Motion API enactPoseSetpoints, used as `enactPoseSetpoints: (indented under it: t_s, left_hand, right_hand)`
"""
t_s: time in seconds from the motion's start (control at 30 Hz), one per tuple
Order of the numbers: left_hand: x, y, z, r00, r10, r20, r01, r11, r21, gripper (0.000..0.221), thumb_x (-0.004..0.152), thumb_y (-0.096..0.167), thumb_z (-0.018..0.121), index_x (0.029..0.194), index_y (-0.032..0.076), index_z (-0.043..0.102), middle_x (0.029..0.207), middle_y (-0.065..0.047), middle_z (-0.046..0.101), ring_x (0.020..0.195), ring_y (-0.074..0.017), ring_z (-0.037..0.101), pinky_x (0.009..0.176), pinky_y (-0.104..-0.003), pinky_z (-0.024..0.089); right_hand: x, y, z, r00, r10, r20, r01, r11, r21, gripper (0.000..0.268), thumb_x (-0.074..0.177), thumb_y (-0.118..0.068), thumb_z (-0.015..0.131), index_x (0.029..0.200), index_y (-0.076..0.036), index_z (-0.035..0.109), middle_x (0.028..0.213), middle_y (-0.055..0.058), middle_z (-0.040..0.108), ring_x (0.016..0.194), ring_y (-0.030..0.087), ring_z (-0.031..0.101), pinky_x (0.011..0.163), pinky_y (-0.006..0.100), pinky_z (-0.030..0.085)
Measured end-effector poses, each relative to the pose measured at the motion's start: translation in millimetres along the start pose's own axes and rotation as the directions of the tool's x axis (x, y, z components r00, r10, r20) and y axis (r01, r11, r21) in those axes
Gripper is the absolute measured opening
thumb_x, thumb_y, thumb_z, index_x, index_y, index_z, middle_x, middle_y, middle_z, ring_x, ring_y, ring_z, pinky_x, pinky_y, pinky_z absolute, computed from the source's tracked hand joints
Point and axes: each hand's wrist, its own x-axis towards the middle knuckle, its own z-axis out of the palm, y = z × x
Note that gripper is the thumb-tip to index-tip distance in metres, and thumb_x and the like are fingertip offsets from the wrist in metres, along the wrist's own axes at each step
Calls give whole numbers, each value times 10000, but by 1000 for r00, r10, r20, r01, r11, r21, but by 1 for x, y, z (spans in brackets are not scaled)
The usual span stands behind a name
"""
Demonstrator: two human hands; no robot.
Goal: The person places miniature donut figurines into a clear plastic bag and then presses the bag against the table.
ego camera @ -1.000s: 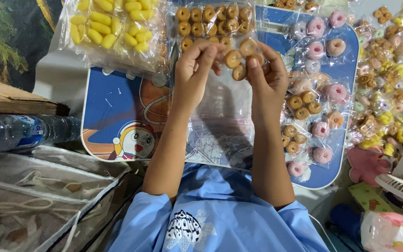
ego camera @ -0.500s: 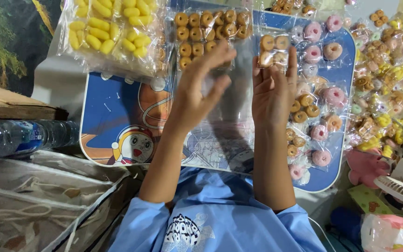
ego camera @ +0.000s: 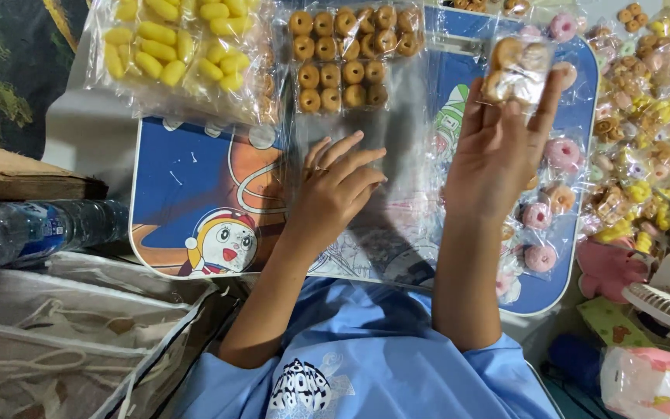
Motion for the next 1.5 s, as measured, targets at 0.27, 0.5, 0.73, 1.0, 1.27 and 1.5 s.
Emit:
enactPoseSetpoints:
  t_s: [0.27, 0.5, 0.73, 1.0, 1.27, 1.5]
  left_hand:
    - [-6, -5, -2, 999, 5, -41, -9, 993, -120, 152, 967, 25, 768, 1087, 109, 726, 1294, -9, 674, 1365, -312, 537, 1153, -527, 377]
    - [-3, 0, -15, 998, -21, -64, 10, 985, -172, 115, 1020, 64, 687, 1126, 104, 702, 1318, -51, 672, 1360, -349, 555, 1138, -503, 384]
    - [0, 1, -2, 977, -3, -215, -3, 1000, -25, 76, 969, 187, 750, 997, 247, 712, 1222, 106, 707, 1288, -216, 614, 1097, -411, 424]
    - [-24, 26, 12, 963, -112, -243, 113, 994, -13, 144, 899, 269, 820, 971, 246, 697, 1086, 76, 686, 1128, -237, 655, 978, -420, 478]
    - [-43, 67, -9, 929, -325, 175, 343, 936, -83, 167, 991, 194, 647, 1088, 127, 529, 1159, -141, 606, 1211, -394, 588, 939, -481, 467]
    - [-36, 67, 3, 927, -330, 176, 291, 933, 212, 711, 922, 117, 544, 1578, -33, 313, 1625, -306, 319, 1485, -446, 366, 1180, -546, 324]
  right_hand:
    - [-48, -52, 19, 945, 314, 90, -305, 948, -94, 793, 902, 7, 659, 1625, -58, 340, 1624, 329, 389, 1268, 399, 623, 957, 428, 650]
    - [-77, -72, -47, 725, 674, 142, -605, 722, -336, 722, 925, -193, 737, 1559, -66, 416, 1195, 84, 530, 1048, 261, 628, 953, 493, 609]
    - [-113, -20, -62, 696, 712, 91, -614, 656, -440, 627, 925, -20, 566, 1539, -33, 438, 863, 67, 598, 774, 147, 588, 779, 352, 575]
    - [-92, 49, -59, 840, 510, 184, -445, 842, -304, 663, 1011, 54, 467, 1627, -52, 248, 1550, 202, 501, 1303, 361, 594, 1078, 502, 521]
    - [-67, 60, -62, 887, 460, 35, -450, 879, -158, 622, 1064, 78, 464, 1627, -133, 304, 1296, 31, 653, 1270, 304, 655, 1081, 460, 576]
    - [-66, 63, -53, 895, 444, 40, -413, 861, -297, 684, 1041, 28, 511, 1643, -169, 252, 1389, 60, 583, 1311, 297, 631, 1143, 465, 531]
